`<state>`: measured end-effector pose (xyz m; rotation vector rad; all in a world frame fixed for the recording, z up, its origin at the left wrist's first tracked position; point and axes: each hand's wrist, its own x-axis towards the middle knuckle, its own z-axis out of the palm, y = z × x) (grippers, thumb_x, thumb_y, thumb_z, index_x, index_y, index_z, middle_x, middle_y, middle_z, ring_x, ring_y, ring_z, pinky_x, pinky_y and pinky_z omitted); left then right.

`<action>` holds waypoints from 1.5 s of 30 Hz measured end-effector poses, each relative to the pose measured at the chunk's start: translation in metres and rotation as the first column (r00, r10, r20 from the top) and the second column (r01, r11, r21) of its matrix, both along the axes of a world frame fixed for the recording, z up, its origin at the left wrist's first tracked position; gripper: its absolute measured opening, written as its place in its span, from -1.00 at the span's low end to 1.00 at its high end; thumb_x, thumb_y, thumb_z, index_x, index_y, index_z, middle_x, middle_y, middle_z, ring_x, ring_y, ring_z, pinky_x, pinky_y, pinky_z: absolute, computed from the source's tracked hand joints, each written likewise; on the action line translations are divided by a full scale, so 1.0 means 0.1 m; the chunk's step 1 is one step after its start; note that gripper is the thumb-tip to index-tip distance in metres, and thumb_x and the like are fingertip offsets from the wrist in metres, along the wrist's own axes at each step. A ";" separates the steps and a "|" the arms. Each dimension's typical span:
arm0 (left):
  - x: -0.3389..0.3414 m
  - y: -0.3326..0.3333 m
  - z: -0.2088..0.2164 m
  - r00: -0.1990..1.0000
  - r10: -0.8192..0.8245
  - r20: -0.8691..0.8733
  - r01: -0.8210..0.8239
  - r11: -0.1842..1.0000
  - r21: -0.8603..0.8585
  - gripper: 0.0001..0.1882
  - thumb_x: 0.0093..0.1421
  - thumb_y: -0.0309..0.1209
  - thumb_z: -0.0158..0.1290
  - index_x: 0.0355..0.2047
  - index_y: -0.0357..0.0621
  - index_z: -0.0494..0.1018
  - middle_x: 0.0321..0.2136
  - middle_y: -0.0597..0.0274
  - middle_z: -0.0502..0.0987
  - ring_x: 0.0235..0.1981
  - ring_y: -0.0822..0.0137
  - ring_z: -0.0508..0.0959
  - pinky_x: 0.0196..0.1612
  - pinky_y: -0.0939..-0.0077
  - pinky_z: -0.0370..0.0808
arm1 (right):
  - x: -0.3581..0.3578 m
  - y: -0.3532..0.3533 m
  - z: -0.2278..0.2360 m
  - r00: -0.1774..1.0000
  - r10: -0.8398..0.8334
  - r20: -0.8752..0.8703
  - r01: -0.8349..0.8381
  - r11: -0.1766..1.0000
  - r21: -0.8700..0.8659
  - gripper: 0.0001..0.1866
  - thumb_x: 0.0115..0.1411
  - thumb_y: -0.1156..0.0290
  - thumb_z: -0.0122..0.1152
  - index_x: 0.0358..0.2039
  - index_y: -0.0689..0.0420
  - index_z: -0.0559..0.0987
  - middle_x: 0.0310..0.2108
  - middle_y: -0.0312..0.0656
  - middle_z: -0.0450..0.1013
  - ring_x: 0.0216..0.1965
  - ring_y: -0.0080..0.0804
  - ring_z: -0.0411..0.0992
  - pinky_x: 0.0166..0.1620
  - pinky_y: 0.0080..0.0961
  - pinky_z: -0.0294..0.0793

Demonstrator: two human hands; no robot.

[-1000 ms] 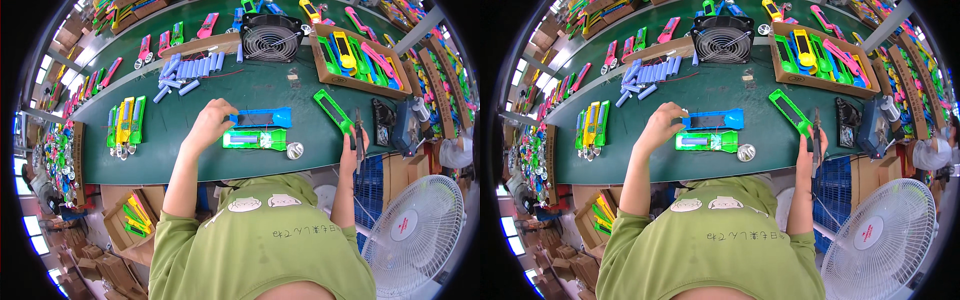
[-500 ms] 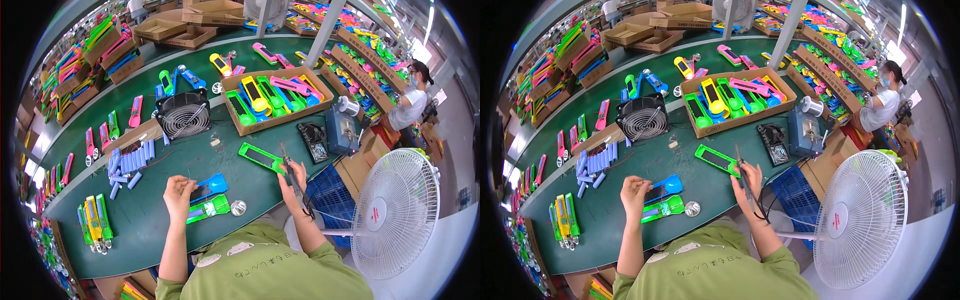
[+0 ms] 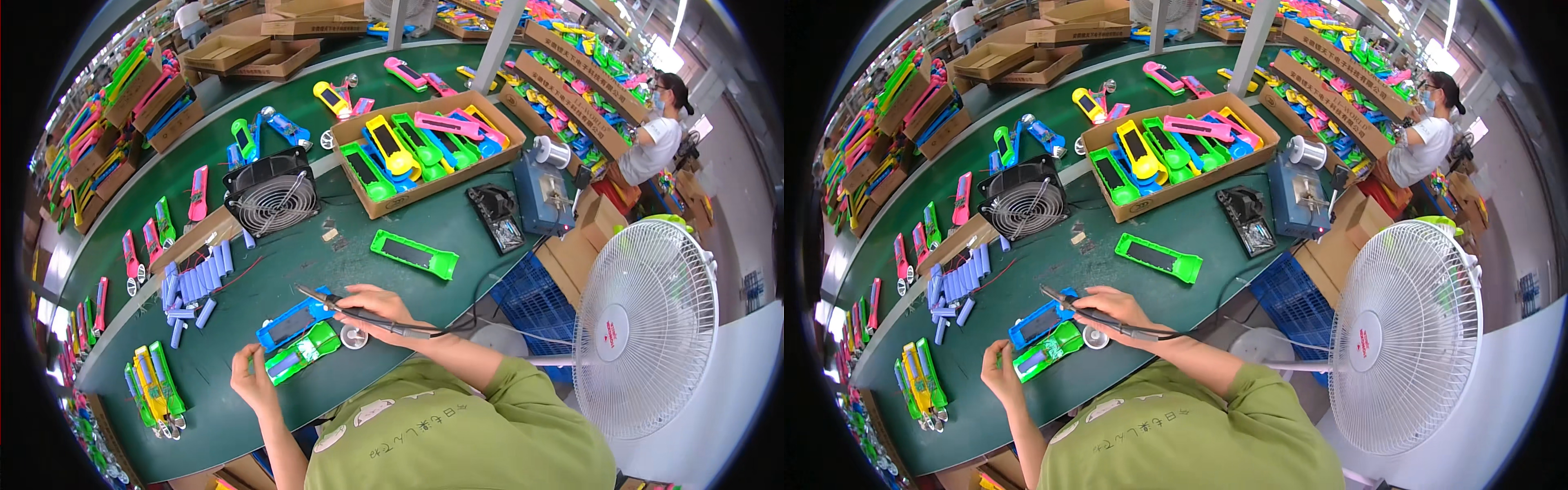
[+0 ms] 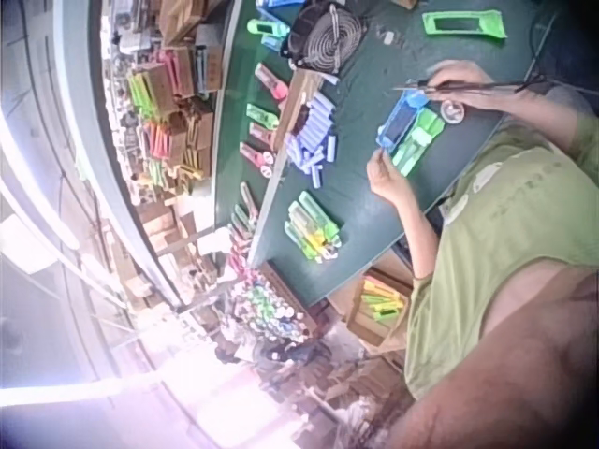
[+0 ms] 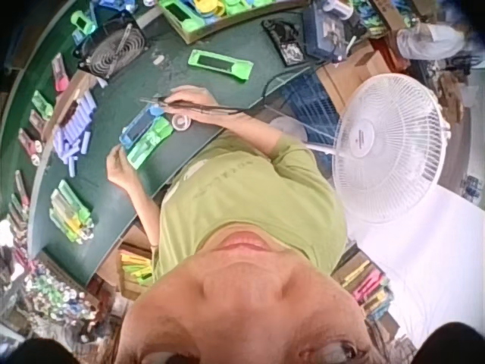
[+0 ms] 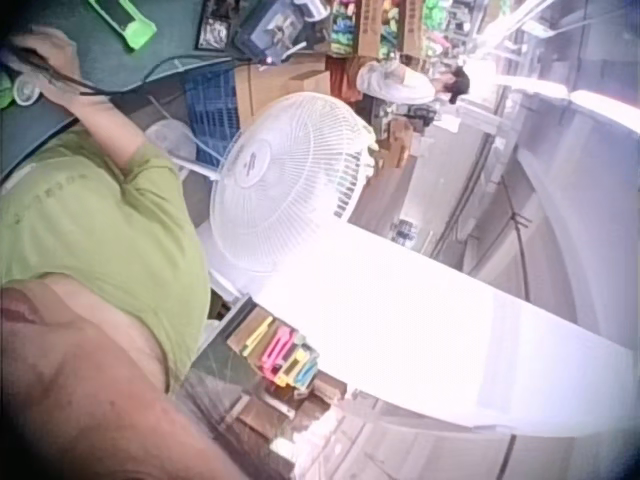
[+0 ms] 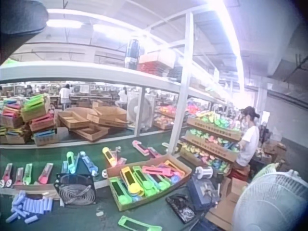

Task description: The person assembles flashlights by positioning electrical components into plastic flashlight casings and soldering the connections with a soldering iron. They fit the flashlight casing halves together and place the assembled flashlights onto the conveyor line.

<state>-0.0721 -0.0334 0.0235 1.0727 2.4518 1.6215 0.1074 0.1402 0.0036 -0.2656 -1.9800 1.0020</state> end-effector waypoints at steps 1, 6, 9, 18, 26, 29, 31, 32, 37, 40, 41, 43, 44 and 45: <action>-0.05 0.00 0.00 0.996 0.026 -0.081 -0.032 0.997 -0.072 -0.97 -0.01 -0.62 0.04 -0.50 -0.29 0.44 -0.54 0.19 0.47 -0.47 0.33 0.45 -0.34 0.51 0.38 | -0.03 -0.02 0.02 0.999 0.022 -0.025 -0.022 1.000 -0.009 -0.71 -0.07 0.46 0.30 -0.29 0.17 0.50 -0.37 -0.19 0.49 -0.31 -0.21 0.45 -0.15 -0.40 0.42; -0.28 0.08 -0.07 0.927 -0.197 -0.320 0.093 0.945 -0.314 -0.97 -0.08 -0.54 0.05 -0.56 -0.20 0.47 -0.53 0.17 0.44 -0.40 0.14 0.40 -0.31 0.33 0.35 | -0.13 -0.19 0.05 0.997 -0.052 0.052 0.064 0.959 -0.276 -0.69 -0.08 0.48 0.30 -0.27 0.21 0.50 -0.38 -0.19 0.49 -0.34 -0.40 0.46 -0.24 -0.49 0.45; -0.34 0.09 -0.11 0.927 -0.285 -0.243 0.174 0.902 -0.394 -0.95 -0.05 -0.49 0.01 -0.55 -0.17 0.46 -0.52 0.15 0.43 -0.41 0.10 0.40 -0.33 0.29 0.36 | -0.22 -0.21 0.05 0.992 0.040 0.119 0.062 0.668 -0.742 -0.70 -0.03 0.53 0.25 -0.23 0.26 0.47 -0.41 -0.20 0.47 -0.42 -0.49 0.46 -0.34 -0.59 0.46; -0.47 0.22 0.02 0.907 -0.403 -0.125 0.266 0.776 -0.571 -0.96 -0.11 -0.54 0.03 -0.58 -0.19 0.47 -0.59 0.12 0.42 -0.40 0.14 0.44 -0.34 0.31 0.38 | -0.50 -0.15 0.06 0.994 0.085 0.071 0.016 0.520 -0.854 -0.85 0.03 0.57 0.16 -0.36 0.31 0.44 -0.50 -0.18 0.44 -0.54 -0.56 0.43 -0.45 -0.67 0.43; -0.41 0.32 0.04 0.871 -0.453 -0.192 0.156 0.626 -0.764 -0.93 -0.11 -0.52 0.00 -0.63 -0.13 0.48 -0.55 0.13 0.42 -0.37 0.14 0.44 -0.34 0.32 0.41 | -0.62 -0.12 0.05 0.977 0.183 0.111 0.001 0.515 -0.857 -0.87 0.02 0.57 0.17 -0.39 0.33 0.47 -0.49 -0.15 0.45 -0.55 -0.54 0.44 -0.47 -0.68 0.43; -0.40 0.35 0.03 0.857 -0.462 -0.227 0.121 0.610 -0.783 -0.93 -0.13 -0.51 0.00 -0.66 -0.13 0.48 -0.55 0.14 0.43 -0.37 0.16 0.44 -0.35 0.33 0.42 | -0.64 -0.12 0.03 0.974 0.208 0.093 -0.028 0.517 -0.855 -0.86 0.02 0.56 0.17 -0.39 0.34 0.48 -0.47 -0.13 0.46 -0.54 -0.52 0.45 -0.47 -0.67 0.43; -0.39 0.37 0.03 0.869 -0.441 -0.225 0.081 0.576 -0.813 -0.94 -0.15 -0.51 0.01 -0.67 -0.11 0.48 -0.54 0.16 0.43 -0.36 0.18 0.45 -0.35 0.35 0.42 | -0.65 -0.12 0.02 0.970 0.219 0.102 -0.029 0.523 -0.852 -0.85 0.02 0.56 0.18 -0.38 0.34 0.48 -0.47 -0.12 0.46 -0.54 -0.51 0.45 -0.46 -0.67 0.44; -0.38 0.37 0.03 0.869 -0.443 -0.220 0.085 0.571 -0.817 -0.94 -0.15 -0.51 0.01 -0.67 -0.11 0.48 -0.54 0.16 0.43 -0.36 0.18 0.45 -0.35 0.35 0.42 | -0.65 -0.12 0.02 0.969 0.227 0.095 -0.037 0.515 -0.856 -0.85 0.02 0.55 0.18 -0.37 0.33 0.48 -0.47 -0.16 0.46 -0.53 -0.51 0.45 -0.42 -0.66 0.42; -0.37 0.41 0.02 0.861 -0.436 -0.261 0.024 0.547 -0.837 -0.95 -0.16 -0.51 0.03 -0.68 -0.13 0.48 -0.51 0.15 0.45 -0.36 0.18 0.47 -0.35 0.35 0.45 | -0.66 -0.12 0.00 0.966 0.246 0.083 -0.057 0.514 -0.856 -0.86 0.03 0.55 0.18 -0.37 0.32 0.48 -0.44 -0.16 0.47 -0.52 -0.49 0.46 -0.36 -0.64 0.41; -0.37 0.43 0.02 0.866 -0.428 -0.257 0.011 0.532 -0.847 -0.96 -0.16 -0.51 0.03 -0.68 -0.14 0.48 -0.51 0.15 0.46 -0.36 0.18 0.48 -0.34 0.36 0.46 | -0.65 -0.12 -0.01 0.966 0.249 0.071 -0.067 0.505 -0.861 -0.86 0.03 0.56 0.17 -0.36 0.32 0.48 -0.42 -0.15 0.48 -0.52 -0.48 0.47 -0.37 -0.64 0.42; -0.37 0.43 0.02 0.865 -0.433 -0.254 0.014 0.527 -0.850 -0.96 -0.16 -0.51 0.03 -0.68 -0.14 0.48 -0.51 0.15 0.46 -0.36 0.18 0.48 -0.34 0.36 0.46 | -0.65 -0.12 -0.02 0.965 0.253 0.068 -0.071 0.501 -0.862 -0.85 0.04 0.57 0.17 -0.36 0.32 0.48 -0.41 -0.14 0.48 -0.51 -0.48 0.47 -0.38 -0.64 0.43; -0.36 0.44 0.03 0.867 -0.424 -0.262 0.002 0.528 -0.849 -0.95 -0.16 -0.52 0.03 -0.68 -0.11 0.48 -0.51 0.16 0.47 -0.36 0.18 0.48 -0.34 0.35 0.46 | -0.65 -0.13 -0.02 0.965 0.253 0.065 -0.072 0.496 -0.865 -0.85 0.04 0.57 0.17 -0.35 0.33 0.48 -0.40 -0.14 0.48 -0.51 -0.48 0.47 -0.38 -0.63 0.44; -0.36 0.44 0.03 0.865 -0.428 -0.261 0.004 0.527 -0.850 -0.95 -0.16 -0.52 0.03 -0.68 -0.11 0.48 -0.51 0.16 0.47 -0.36 0.18 0.48 -0.34 0.35 0.46 | -0.65 -0.12 -0.03 0.963 0.260 0.069 -0.074 0.503 -0.861 -0.85 0.04 0.57 0.17 -0.35 0.33 0.48 -0.39 -0.13 0.48 -0.51 -0.48 0.47 -0.39 -0.63 0.44; -0.37 0.44 0.03 0.869 -0.429 -0.246 0.011 0.513 -0.858 -0.94 -0.16 -0.52 0.03 -0.69 -0.10 0.48 -0.51 0.17 0.47 -0.36 0.18 0.48 -0.34 0.35 0.46 | -0.66 -0.12 -0.03 0.961 0.267 0.073 -0.076 0.509 -0.857 -0.85 0.04 0.56 0.17 -0.35 0.33 0.48 -0.39 -0.13 0.48 -0.50 -0.47 0.47 -0.39 -0.62 0.45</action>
